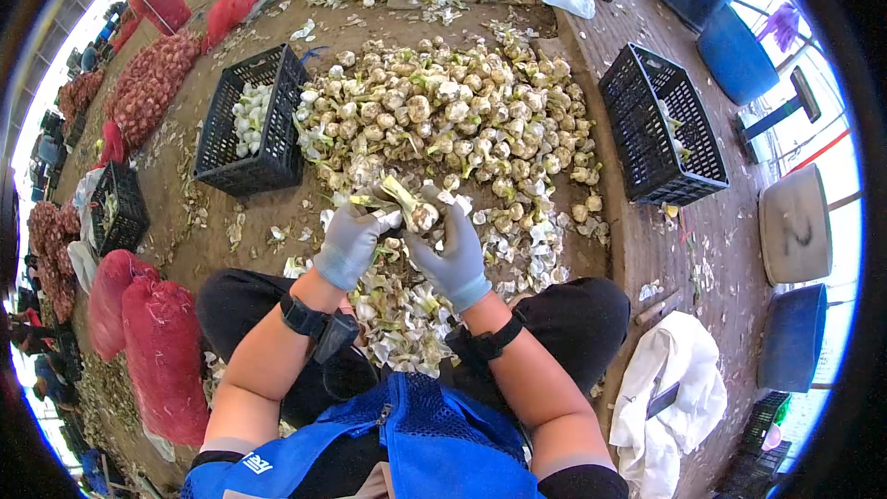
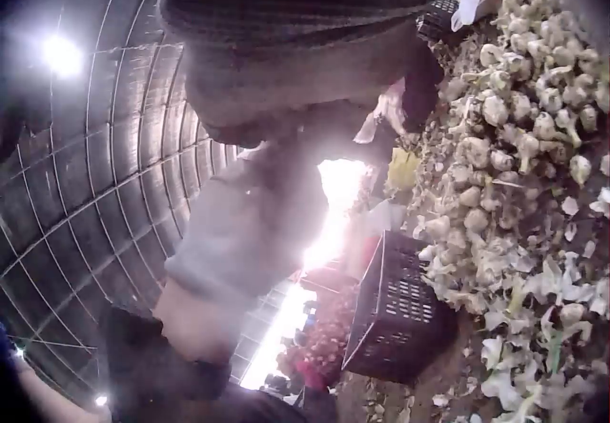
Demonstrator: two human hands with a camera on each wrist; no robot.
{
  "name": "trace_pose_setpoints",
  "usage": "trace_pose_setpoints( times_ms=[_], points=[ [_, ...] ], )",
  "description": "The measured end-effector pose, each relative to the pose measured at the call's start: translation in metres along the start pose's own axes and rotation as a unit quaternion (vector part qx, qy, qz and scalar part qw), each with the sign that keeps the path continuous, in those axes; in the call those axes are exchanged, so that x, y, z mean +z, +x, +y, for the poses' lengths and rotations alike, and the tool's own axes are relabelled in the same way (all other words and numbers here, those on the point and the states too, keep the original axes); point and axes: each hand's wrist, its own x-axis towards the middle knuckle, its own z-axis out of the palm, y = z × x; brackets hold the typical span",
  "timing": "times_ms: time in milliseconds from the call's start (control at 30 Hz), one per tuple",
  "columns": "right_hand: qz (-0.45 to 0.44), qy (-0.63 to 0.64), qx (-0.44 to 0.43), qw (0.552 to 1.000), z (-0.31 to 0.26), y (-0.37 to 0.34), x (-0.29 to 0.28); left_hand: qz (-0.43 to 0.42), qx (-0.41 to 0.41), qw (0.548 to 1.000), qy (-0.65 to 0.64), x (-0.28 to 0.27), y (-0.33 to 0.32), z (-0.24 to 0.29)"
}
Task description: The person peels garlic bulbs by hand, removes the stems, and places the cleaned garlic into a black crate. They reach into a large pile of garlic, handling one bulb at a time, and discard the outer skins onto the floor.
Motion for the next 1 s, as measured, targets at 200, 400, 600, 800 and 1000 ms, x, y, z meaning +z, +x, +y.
trace_pose_setpoints(
  times_ms=[200, 400, 600, 800, 1000],
  points=[
    [0.003, 0.174, 0.118, 0.978, -0.014, -0.002, -0.007, -0.023, -0.034, 0.987, -0.157, 0.005, -0.019, 0.001],
    [-0.003, 0.197, 0.109, 0.974, -0.007, -0.003, -0.009, -0.008, 0.017, 0.995, -0.101, 0.020, -0.020, 0.004],
    [-0.070, 0.063, 0.102, 0.990, -0.009, -0.003, -0.014, 0.024, -0.104, 0.992, 0.069, 0.019, -0.028, 0.030],
    [-0.062, 0.191, 0.180, 0.963, -0.006, -0.004, 0.004, 0.077, 0.106, 0.989, 0.065, -0.032, -0.012, 0.023],
    [-0.140, 0.141, 0.258, 0.945, 0.035, -0.001, 0.010, 0.213, 0.261, 0.897, -0.286, -0.188, -0.084, 0.100]
  ],
)
